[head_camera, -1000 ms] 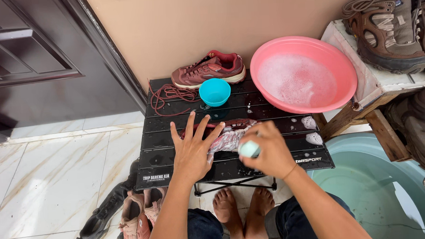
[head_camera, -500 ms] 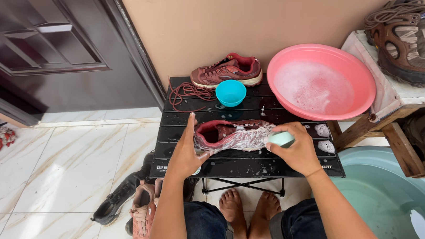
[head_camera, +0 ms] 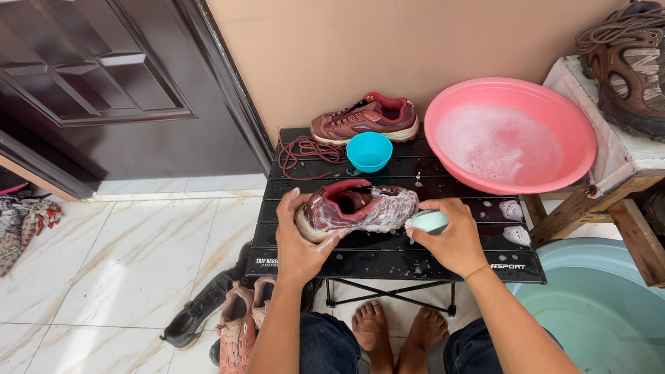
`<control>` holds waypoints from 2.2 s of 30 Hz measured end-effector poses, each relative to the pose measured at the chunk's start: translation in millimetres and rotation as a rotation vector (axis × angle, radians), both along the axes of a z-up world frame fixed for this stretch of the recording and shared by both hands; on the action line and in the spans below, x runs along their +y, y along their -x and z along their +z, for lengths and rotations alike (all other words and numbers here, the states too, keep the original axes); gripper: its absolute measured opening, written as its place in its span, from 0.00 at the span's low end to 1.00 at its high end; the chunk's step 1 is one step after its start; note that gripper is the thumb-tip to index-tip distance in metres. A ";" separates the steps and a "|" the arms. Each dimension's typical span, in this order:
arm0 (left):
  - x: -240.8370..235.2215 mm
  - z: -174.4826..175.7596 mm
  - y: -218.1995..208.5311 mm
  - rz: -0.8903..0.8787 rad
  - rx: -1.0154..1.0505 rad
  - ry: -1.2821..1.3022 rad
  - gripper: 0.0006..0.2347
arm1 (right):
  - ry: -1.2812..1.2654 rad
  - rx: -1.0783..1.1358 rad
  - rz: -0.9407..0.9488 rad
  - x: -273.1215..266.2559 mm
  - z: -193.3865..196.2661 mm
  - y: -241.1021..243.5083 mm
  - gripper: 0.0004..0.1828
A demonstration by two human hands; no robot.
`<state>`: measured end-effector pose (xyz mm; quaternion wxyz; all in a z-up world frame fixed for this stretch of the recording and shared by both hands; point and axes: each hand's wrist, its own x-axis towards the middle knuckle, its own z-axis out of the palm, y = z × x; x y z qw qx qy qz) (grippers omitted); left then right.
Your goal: The person scrubs a red sneaker with a soapy sponge, focusing on the sole and sides. They repeatedly apply soap and scrub the shoe while it rests on a small black table.
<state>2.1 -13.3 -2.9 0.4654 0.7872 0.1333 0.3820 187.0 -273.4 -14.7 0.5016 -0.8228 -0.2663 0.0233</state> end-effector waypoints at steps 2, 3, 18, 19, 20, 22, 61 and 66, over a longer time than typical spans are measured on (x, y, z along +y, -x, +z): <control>-7.0 -6.8 1.2 0.026 -0.088 -0.079 0.47 | -0.032 -0.011 0.008 -0.4 2.0 0.9 0.31; -11.0 -10.8 1.7 0.049 -0.176 -0.152 0.44 | -0.058 -0.022 0.013 -1.8 2.4 2.1 0.32; -29.0 -14.5 -14.2 -0.152 0.101 -0.439 0.42 | -0.099 -0.065 0.028 -9.2 -2.6 -6.8 0.39; -26.1 -12.4 -10.2 -0.154 0.100 -0.439 0.42 | -0.099 -0.065 0.026 -5.5 -6.6 -4.3 0.39; -23.7 -10.2 -6.8 -0.106 0.162 -0.258 0.45 | -0.093 -0.104 0.080 -2.5 -10.5 -2.4 0.42; -22.4 -9.0 -4.5 -0.090 0.213 -0.074 0.48 | -0.079 -0.152 0.102 -1.6 -12.5 2.2 0.45; -72.7 37.2 -45.0 -0.074 -0.479 -0.240 0.42 | -0.203 -0.527 0.074 23.9 112.0 31.8 0.38; -76.2 42.7 -54.4 -0.154 -0.426 -0.266 0.44 | -0.259 -0.705 0.070 18.1 97.4 43.6 0.36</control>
